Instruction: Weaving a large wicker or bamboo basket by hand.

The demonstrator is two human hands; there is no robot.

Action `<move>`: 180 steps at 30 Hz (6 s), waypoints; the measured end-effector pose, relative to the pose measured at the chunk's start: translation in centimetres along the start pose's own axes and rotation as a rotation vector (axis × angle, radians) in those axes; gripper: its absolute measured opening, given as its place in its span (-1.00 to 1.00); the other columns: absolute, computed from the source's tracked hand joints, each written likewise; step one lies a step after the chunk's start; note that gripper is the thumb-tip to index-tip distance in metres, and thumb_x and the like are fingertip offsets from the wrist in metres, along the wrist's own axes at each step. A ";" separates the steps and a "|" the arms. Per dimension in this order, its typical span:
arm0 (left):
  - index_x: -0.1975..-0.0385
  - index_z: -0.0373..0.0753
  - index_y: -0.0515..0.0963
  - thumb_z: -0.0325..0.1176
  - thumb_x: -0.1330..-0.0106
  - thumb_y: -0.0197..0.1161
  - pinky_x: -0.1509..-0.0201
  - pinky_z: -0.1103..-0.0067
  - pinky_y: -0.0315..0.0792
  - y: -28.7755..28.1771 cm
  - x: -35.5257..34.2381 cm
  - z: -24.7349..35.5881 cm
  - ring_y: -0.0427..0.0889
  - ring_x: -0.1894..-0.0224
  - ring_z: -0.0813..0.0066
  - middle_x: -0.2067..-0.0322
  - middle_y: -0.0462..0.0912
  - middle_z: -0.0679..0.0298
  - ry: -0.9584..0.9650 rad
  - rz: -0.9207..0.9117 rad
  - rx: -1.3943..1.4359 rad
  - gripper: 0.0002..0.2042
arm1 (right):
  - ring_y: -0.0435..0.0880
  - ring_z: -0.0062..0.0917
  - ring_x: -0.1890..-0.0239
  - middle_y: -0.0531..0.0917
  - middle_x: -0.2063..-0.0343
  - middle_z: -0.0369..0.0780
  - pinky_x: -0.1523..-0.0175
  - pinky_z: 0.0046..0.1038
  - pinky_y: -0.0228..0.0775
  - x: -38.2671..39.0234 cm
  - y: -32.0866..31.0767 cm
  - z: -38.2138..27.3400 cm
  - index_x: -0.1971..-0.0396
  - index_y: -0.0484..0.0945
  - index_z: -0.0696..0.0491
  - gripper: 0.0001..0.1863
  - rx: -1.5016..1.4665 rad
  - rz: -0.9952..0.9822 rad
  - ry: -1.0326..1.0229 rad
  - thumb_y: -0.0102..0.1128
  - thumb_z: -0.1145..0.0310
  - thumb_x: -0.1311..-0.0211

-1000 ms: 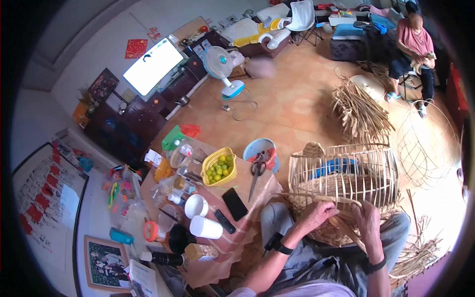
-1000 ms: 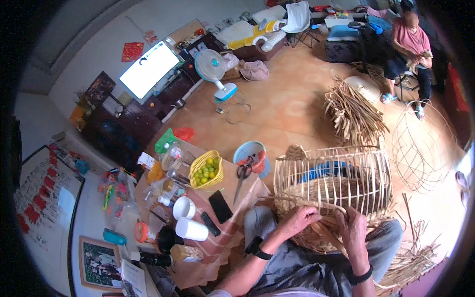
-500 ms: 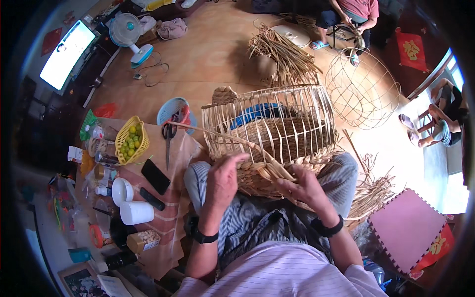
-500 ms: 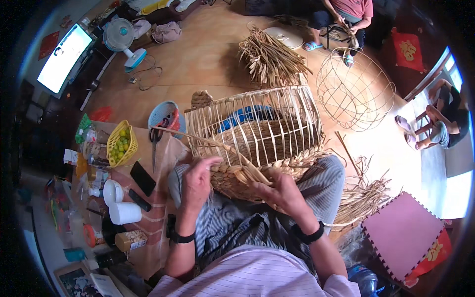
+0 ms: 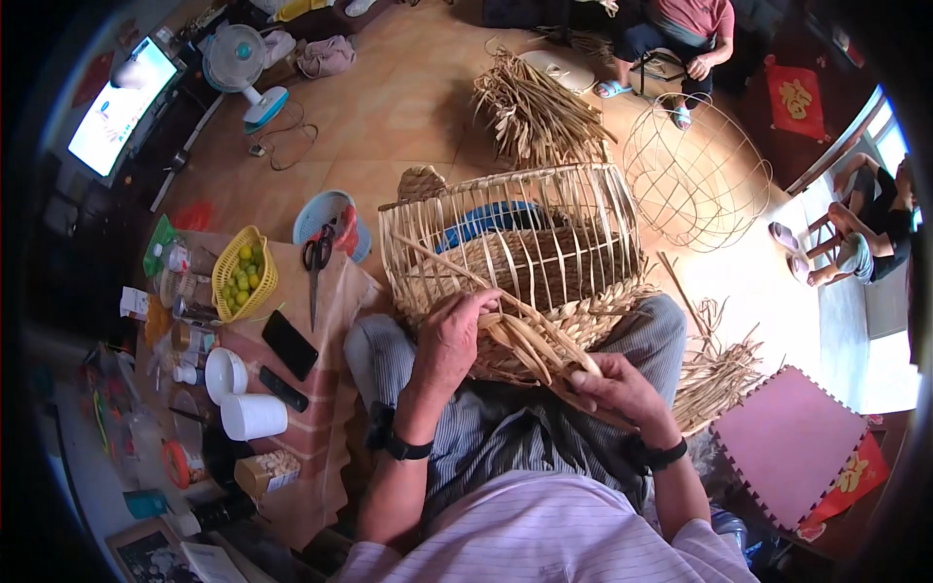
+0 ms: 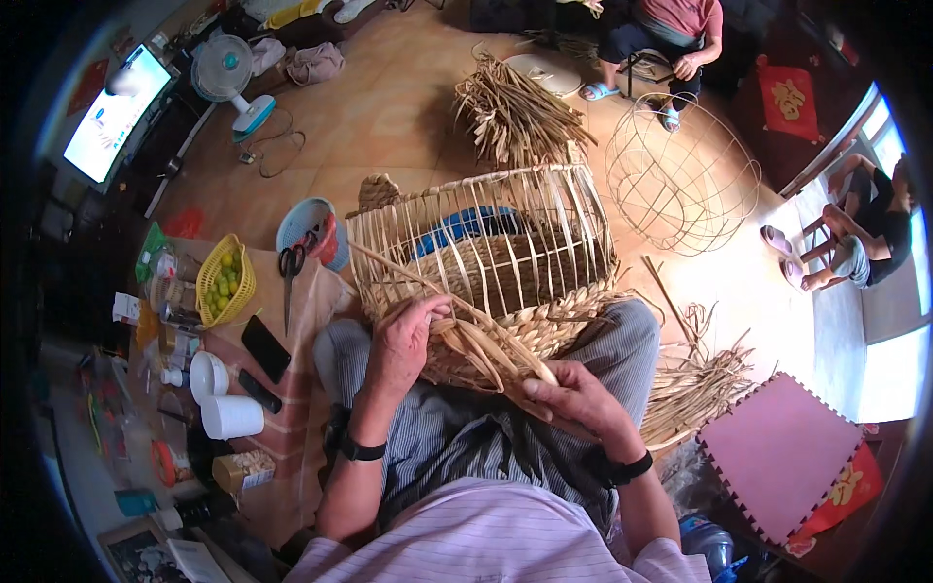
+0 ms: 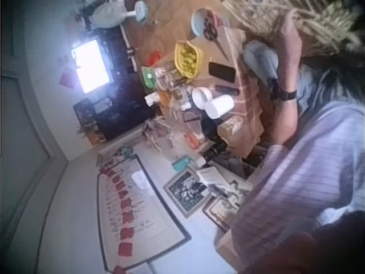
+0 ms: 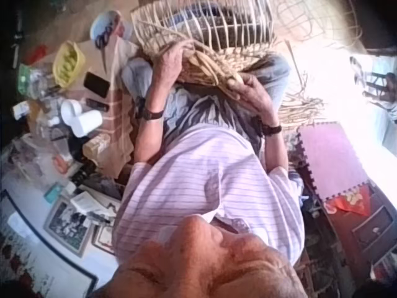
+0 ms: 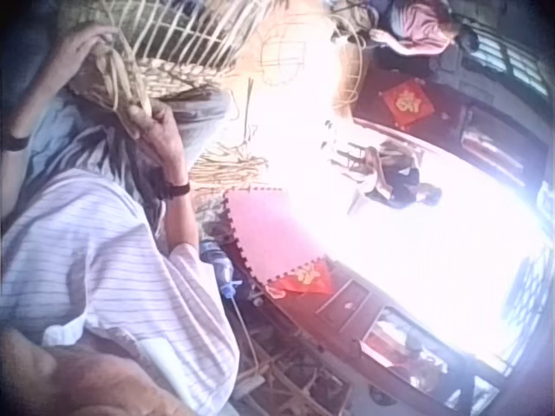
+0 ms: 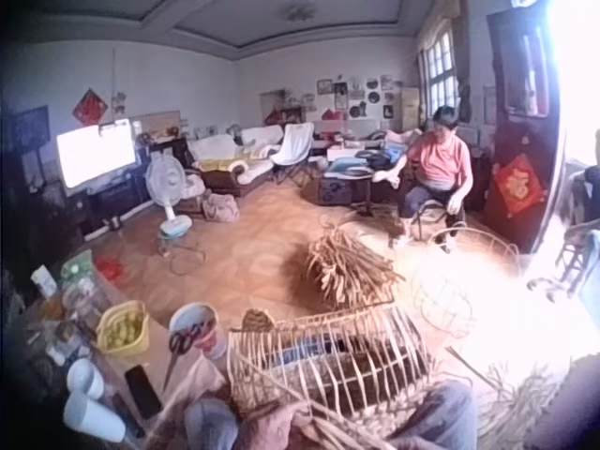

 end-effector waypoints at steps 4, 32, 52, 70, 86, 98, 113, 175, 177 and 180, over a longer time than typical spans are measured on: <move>0.03 -0.27 0.67 -0.70 -0.27 0.20 -0.03 0.34 0.58 -0.5 0.1 1.2 0.69 0.10 0.15 0.24 0.75 0.16 0.075 0.002 -0.200 -0.68 | 0.41 -0.65 0.60 0.64 0.48 -0.26 0.47 -0.60 0.35 1.8 -4.8 -1.5 0.07 0.59 0.10 -0.68 -0.488 0.190 -0.562 0.17 0.11 -0.55; -0.02 -0.23 0.67 -0.57 -0.35 0.27 -0.11 0.34 0.59 -0.2 -0.6 -0.3 0.74 0.02 0.11 0.11 0.77 0.11 -0.039 -0.147 0.020 -0.73 | 0.74 -0.41 0.23 0.70 0.36 -0.12 0.12 -0.38 0.57 1.0 2.4 0.3 -0.05 0.50 0.16 -0.58 0.696 0.236 -0.085 0.46 0.42 -0.28; -0.03 -0.24 0.63 -0.49 -0.28 0.39 -0.11 0.30 0.56 0.5 -0.1 2.2 0.70 0.01 0.04 0.10 0.74 0.09 -0.012 -0.161 -0.135 -0.69 | 0.64 -0.37 0.35 0.58 0.48 -0.25 0.26 -0.29 0.49 -0.7 4.2 -16.2 0.35 0.60 0.03 -0.80 1.459 0.668 -0.728 0.37 0.23 -0.27; 0.14 -0.31 0.64 -0.51 -0.26 0.41 0.02 0.24 0.55 1.5 0.3 0.4 0.72 0.14 -0.02 0.26 0.75 0.03 -0.156 0.001 -0.028 -0.80 | 0.66 -0.51 0.48 0.70 0.45 -0.16 0.39 -0.39 0.47 -5.6 3.6 -8.7 -0.01 0.58 0.23 -0.58 0.568 0.365 -0.301 0.42 0.22 -0.37; -0.44 -0.41 0.20 -0.31 -0.31 0.43 -0.17 0.22 0.40 3.1 1.5 2.6 0.63 0.11 -0.05 0.24 0.64 -0.08 0.075 0.024 -0.517 -0.24 | 0.75 -0.59 0.38 0.74 0.40 -0.23 0.24 -0.51 0.61 -16.1 2.7 -14.9 0.18 0.60 0.19 -0.82 0.494 0.090 -0.537 0.24 0.36 -0.50; 0.25 -0.26 0.52 -0.21 -0.54 0.13 0.25 0.10 0.52 2.8 -1.1 2.3 0.69 0.42 -0.14 0.58 0.63 -0.06 -0.153 0.014 -0.524 -0.77 | 0.71 -0.07 0.42 0.69 0.49 -0.04 0.32 -0.11 0.52 -16.9 5.2 -15.5 0.41 0.68 0.06 -0.89 1.394 0.486 -0.855 0.17 0.45 -0.24; 0.33 -0.26 0.61 -0.31 -0.43 0.24 0.29 0.09 0.54 3.0 -1.8 1.1 0.71 0.44 -0.15 0.56 0.65 -0.09 -0.195 0.012 -0.528 -0.84 | 0.77 -0.55 0.39 0.74 0.34 -0.14 0.37 -0.49 0.60 -13.7 1.7 -12.3 0.00 0.50 0.20 -0.73 0.213 0.426 -0.497 0.33 0.53 -0.38; -0.03 -0.11 0.67 -0.54 -0.40 0.26 0.02 0.38 0.62 2.4 -0.3 0.6 0.77 0.09 0.10 0.19 0.78 0.15 -0.097 -0.047 0.029 -0.74 | 0.44 -0.72 0.45 0.66 0.21 -0.25 0.34 -0.61 0.34 6.4 -14.4 2.0 -0.13 0.54 0.10 -0.72 -0.933 0.326 -0.931 0.05 0.28 -0.62; -0.04 -0.11 0.67 -0.54 -0.42 0.24 0.01 0.40 0.63 2.2 -0.5 0.1 0.78 0.06 0.11 0.17 0.79 0.15 -0.130 -0.059 0.061 -0.74 | 0.54 -0.65 0.33 0.64 0.03 -0.20 0.23 -0.58 0.47 7.4 -14.9 2.7 -0.22 0.48 0.13 -0.66 -0.914 0.593 -0.777 0.06 0.30 -0.61; -0.07 -0.13 0.65 -0.55 -0.41 0.23 -0.08 0.41 0.62 2.6 -0.8 -0.5 0.76 -0.01 0.13 0.08 0.77 0.14 -0.175 -0.216 0.101 -0.72 | 0.66 -0.60 0.25 0.74 0.20 -0.22 0.10 -0.52 0.55 7.9 -9.4 1.0 -0.15 0.58 0.20 -0.57 0.002 0.593 -0.308 0.28 0.21 -0.48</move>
Point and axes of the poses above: each hand's wrist, its own x-axis away from the middle knuckle, its own y-axis out of the palm, z = x × y, the point moved 5 cm from there along -x, towards the middle knuckle
